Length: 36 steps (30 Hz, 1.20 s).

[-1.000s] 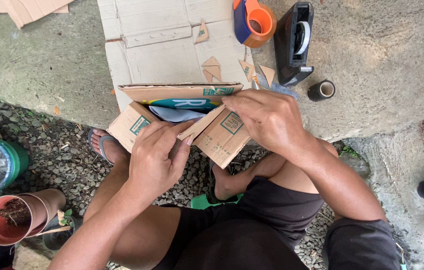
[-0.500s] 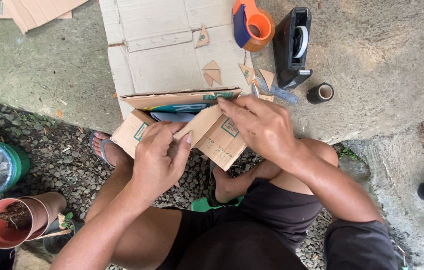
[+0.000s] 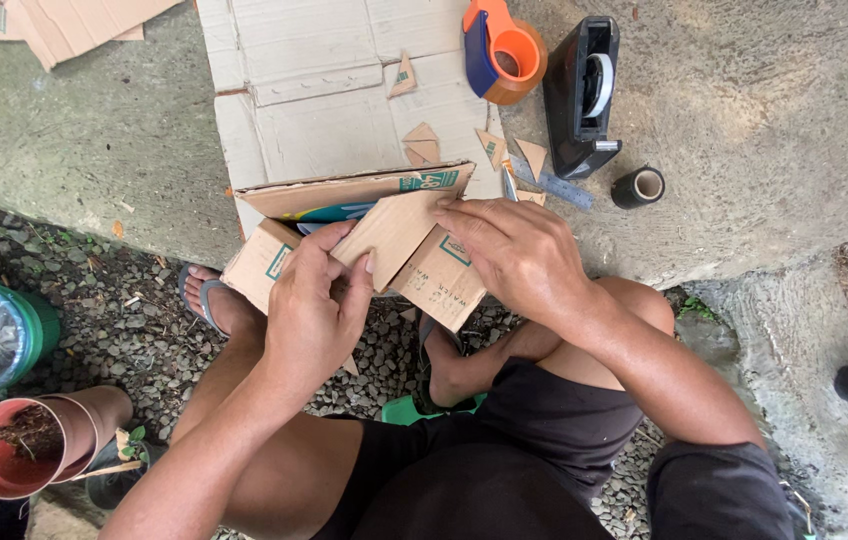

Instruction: The person sits on the ground and uses yellow-handled scissors to cut a piece of cardboard into a triangular prism shape. They trim the edges and fold the flaps to form the structure.

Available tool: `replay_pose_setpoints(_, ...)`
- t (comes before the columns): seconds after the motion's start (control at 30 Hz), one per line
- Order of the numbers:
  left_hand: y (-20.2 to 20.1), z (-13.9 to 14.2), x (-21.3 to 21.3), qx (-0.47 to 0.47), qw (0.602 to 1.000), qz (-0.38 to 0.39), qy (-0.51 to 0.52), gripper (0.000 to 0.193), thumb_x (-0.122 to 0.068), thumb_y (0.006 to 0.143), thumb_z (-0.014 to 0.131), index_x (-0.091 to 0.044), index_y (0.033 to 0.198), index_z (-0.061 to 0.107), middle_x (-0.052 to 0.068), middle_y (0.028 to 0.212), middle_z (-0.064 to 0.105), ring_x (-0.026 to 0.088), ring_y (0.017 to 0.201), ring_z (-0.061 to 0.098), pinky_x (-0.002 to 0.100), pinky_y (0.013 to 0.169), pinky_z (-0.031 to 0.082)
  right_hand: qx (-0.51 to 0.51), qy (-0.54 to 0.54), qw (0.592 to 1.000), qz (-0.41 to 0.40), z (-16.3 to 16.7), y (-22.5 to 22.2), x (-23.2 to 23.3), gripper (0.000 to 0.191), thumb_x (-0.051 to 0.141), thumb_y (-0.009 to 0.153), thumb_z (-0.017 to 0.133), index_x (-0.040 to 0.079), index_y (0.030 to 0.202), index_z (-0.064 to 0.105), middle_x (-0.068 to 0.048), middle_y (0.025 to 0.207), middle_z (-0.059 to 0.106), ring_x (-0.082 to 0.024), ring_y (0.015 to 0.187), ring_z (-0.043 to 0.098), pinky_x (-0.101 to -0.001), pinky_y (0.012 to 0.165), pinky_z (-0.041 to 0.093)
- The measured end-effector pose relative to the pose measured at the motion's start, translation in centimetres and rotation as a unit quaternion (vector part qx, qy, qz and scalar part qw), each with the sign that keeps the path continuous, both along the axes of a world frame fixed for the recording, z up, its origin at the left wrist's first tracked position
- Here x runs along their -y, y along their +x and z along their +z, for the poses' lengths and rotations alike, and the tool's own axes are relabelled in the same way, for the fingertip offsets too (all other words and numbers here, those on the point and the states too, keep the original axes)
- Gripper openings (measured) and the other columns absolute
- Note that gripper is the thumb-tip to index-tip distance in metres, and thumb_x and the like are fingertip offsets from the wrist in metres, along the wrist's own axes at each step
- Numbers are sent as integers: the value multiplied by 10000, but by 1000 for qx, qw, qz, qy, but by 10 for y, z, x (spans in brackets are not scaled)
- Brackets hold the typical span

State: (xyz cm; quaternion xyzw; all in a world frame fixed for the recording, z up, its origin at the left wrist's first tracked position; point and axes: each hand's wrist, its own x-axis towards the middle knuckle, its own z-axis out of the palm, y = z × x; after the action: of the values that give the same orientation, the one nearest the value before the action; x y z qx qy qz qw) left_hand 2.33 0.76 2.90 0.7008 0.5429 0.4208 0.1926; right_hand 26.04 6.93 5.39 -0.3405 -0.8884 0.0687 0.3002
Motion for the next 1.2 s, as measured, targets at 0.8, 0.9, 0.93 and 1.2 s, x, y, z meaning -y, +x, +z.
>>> replay_pose_setpoints(0.8,-29,19,6,-56,993,-79,-64,458,-177,900,805,-45,1311,652,-1,667,532,171,708,608,467,1155,399,-294,-307,905,11,-40,47,72,87,19,1030,648,35,1115,640,-106,1181,689,-175,1073,694,-308,944,577)
replay_pose_setpoints(0.9,-31,18,8,-51,993,-79,-71,431,-168,907,801,-39,1296,667,-9,650,533,164,704,614,471,1157,395,-253,-304,904,-164,-74,56,39,118,72,1078,618,-9,1164,612,-165,1138,678,-249,1035,678,-315,929,559)
replay_pose_setpoints(0.93,-32,17,8,-45,993,-79,-69,429,-165,906,800,-37,1294,668,-12,644,531,162,703,615,472,1159,394,-134,-328,905,-237,-86,56,24,224,143,1011,662,4,1177,610,-174,1118,690,-282,998,706,-349,869,565)
replay_pose_setpoints(1.2,-29,6,6,-33,999,-30,-5,271,-156,937,812,-58,1149,676,11,801,641,173,777,638,473,1197,394,228,-300,869,-319,-126,43,-11,628,302,830,806,-90,1218,505,-304,1216,598,-468,1079,645,-505,881,562)
